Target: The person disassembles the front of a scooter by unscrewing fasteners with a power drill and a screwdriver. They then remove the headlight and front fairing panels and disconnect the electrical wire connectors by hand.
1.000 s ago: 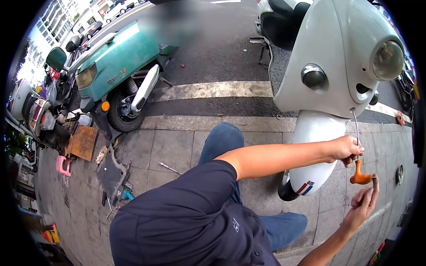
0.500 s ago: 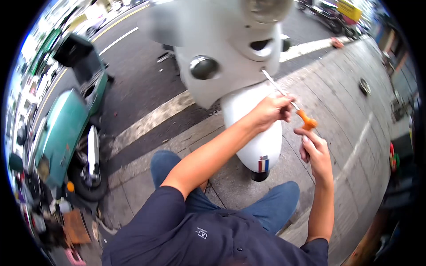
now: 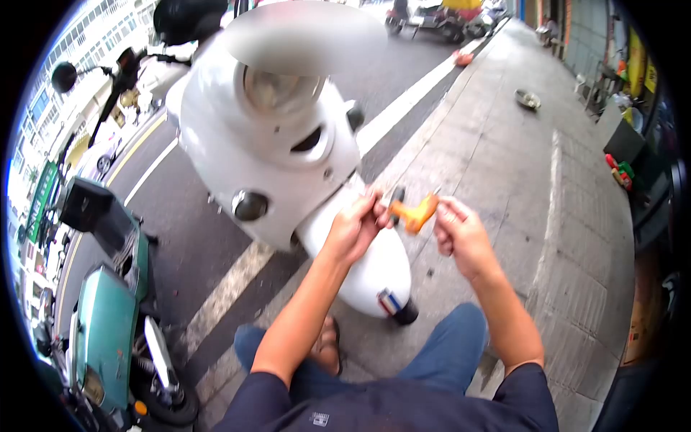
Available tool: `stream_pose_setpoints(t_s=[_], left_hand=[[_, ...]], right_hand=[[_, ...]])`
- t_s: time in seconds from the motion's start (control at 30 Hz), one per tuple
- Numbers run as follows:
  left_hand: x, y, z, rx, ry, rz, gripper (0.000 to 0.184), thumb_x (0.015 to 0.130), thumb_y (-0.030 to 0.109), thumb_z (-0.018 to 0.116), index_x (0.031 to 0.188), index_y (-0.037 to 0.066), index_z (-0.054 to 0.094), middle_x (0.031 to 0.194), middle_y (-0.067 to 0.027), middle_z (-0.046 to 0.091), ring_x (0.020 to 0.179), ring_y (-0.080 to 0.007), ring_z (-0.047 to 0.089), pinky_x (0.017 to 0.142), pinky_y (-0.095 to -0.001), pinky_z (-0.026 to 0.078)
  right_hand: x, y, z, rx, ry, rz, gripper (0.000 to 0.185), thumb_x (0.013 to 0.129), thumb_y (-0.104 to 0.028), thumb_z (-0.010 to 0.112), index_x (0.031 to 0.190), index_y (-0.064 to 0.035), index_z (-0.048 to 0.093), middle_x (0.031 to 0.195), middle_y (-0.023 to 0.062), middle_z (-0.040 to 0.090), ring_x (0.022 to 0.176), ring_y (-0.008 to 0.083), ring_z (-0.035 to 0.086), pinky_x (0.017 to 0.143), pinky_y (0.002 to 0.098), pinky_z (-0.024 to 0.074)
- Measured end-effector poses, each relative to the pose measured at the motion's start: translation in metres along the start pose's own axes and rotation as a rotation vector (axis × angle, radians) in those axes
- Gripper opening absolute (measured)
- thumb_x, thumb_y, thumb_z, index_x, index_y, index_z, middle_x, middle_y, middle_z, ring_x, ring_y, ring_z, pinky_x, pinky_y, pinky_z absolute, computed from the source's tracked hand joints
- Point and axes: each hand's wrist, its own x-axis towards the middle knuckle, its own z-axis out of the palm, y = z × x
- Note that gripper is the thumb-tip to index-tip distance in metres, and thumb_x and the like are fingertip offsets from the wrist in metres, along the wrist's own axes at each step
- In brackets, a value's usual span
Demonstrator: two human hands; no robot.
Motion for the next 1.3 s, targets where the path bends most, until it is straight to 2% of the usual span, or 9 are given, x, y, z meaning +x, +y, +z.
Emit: stream_pose_setpoints(t_s=[0.23, 0.3, 0.43, 0.57, 0.7, 0.9, 1.0, 1.17, 1.3], left_hand=[[0.002, 0.003, 0.012, 0.198, 0.135, -0.07, 0.023, 0.1, 0.028, 0.054, 0.099, 0.005, 0.058, 0.075, -0.002, 0.059, 0.066, -0.0127, 0.058, 0.068, -0.0318, 0.052], [0.003, 0.001, 0.008, 0.177, 0.117, -0.087, 0.023, 0.1, 0.028, 0.053, 0.1, 0.005, 0.057, 0.076, -0.0022, 0.059, 0.067, -0.0127, 0.058, 0.068, -0.0313, 0.052], [0.003, 0.001, 0.008, 0.062, 0.073, -0.072, 0.022, 0.101, 0.027, 0.052, 0.101, 0.006, 0.056, 0.076, -0.0025, 0.059, 0.068, -0.0128, 0.057, 0.068, -0.0312, 0.051], [0.004, -0.003, 0.006, 0.097, 0.106, -0.074, 0.022, 0.101, 0.027, 0.05, 0.1, 0.006, 0.056, 0.076, -0.0025, 0.059, 0.068, -0.0137, 0.057, 0.068, -0.0324, 0.052], [0.006, -0.001, 0.009, 0.054, 0.076, -0.058, 0.021, 0.102, 0.026, 0.049, 0.101, 0.006, 0.055, 0.076, -0.0029, 0.059, 0.07, -0.0148, 0.058, 0.07, -0.0336, 0.051], [-0.001, 0.007, 0.012, -0.024, 0.015, -0.044, 0.023, 0.102, 0.027, 0.047, 0.099, 0.006, 0.054, 0.083, -0.0039, 0.06, 0.071, -0.0155, 0.058, 0.071, -0.0344, 0.051], [-0.001, 0.009, 0.009, 0.071, 0.028, -0.059, 0.023, 0.102, 0.028, 0.047, 0.099, 0.006, 0.055, 0.084, -0.0046, 0.061, 0.074, -0.0155, 0.06, 0.071, -0.0336, 0.052], [0.003, 0.007, 0.002, 0.089, 0.103, -0.048, 0.022, 0.102, 0.028, 0.049, 0.101, 0.006, 0.055, 0.08, -0.0035, 0.059, 0.073, -0.0154, 0.06, 0.071, -0.0333, 0.052], [0.0, 0.007, 0.004, 0.056, 0.091, -0.033, 0.019, 0.101, 0.026, 0.05, 0.1, 0.007, 0.055, 0.077, -0.0023, 0.059, 0.071, -0.0149, 0.06, 0.07, -0.0331, 0.053]], right_hand=[[-0.022, 0.006, 0.014, -0.723, -0.205, -0.761, 0.027, 0.091, -0.006, 0.062, 0.117, -0.003, 0.065, 0.089, 0.0126, 0.072, 0.074, 0.0157, 0.069, 0.066, 0.0304, 0.0539], [-0.029, 0.021, 0.006, -0.909, -0.361, -0.623, 0.024, 0.092, -0.009, 0.061, 0.115, -0.0064, 0.067, 0.088, 0.0101, 0.072, 0.076, 0.0155, 0.069, 0.067, 0.0314, 0.054], [-0.008, 0.037, -0.021, -0.345, -0.167, 0.048, 0.032, 0.1, -0.023, 0.05, 0.122, -0.0021, 0.061, 0.072, 0.0011, 0.062, 0.057, 0.0055, 0.052, 0.053, 0.0223, 0.0431], [-0.002, -0.007, -0.011, -0.203, -0.181, -0.227, 0.035, 0.103, -0.023, 0.046, 0.128, -0.001, 0.056, 0.069, -0.0004, 0.055, 0.052, 0.0044, 0.043, 0.049, 0.0207, 0.0366], [-0.019, 0.0, 0.002, -0.44, -0.489, 0.073, 0.037, 0.103, -0.024, 0.046, 0.13, -0.0002, 0.053, 0.068, 0.0004, 0.055, 0.052, 0.0049, 0.043, 0.049, 0.0212, 0.0366], [-0.001, 0.001, -0.007, -0.02, -0.112, 0.039, 0.036, 0.102, -0.022, 0.047, 0.132, -0.0019, 0.053, 0.068, 0.0008, 0.053, 0.052, 0.0051, 0.043, 0.047, 0.0205, 0.0353], [-0.012, -0.015, 0.015, -0.382, -0.087, -0.321, 0.032, 0.099, -0.013, 0.052, 0.128, -0.0009, 0.058, 0.069, 0.0, 0.056, 0.058, 0.0054, 0.049, 0.055, 0.0229, 0.0436], [-0.029, 0.018, 0.007, -0.565, -0.347, -0.188, 0.027, 0.097, -0.013, 0.054, 0.12, -0.0029, 0.064, 0.07, 0.0009, 0.061, 0.06, 0.0048, 0.053, 0.057, 0.022, 0.045], [-0.005, 0.011, -0.008, -0.318, -0.051, -0.091, 0.037, 0.1, -0.019, 0.049, 0.134, -0.0051, 0.051, 0.068, -0.0025, 0.054, 0.058, 0.003, 0.046, 0.05, 0.0188, 0.0365]])
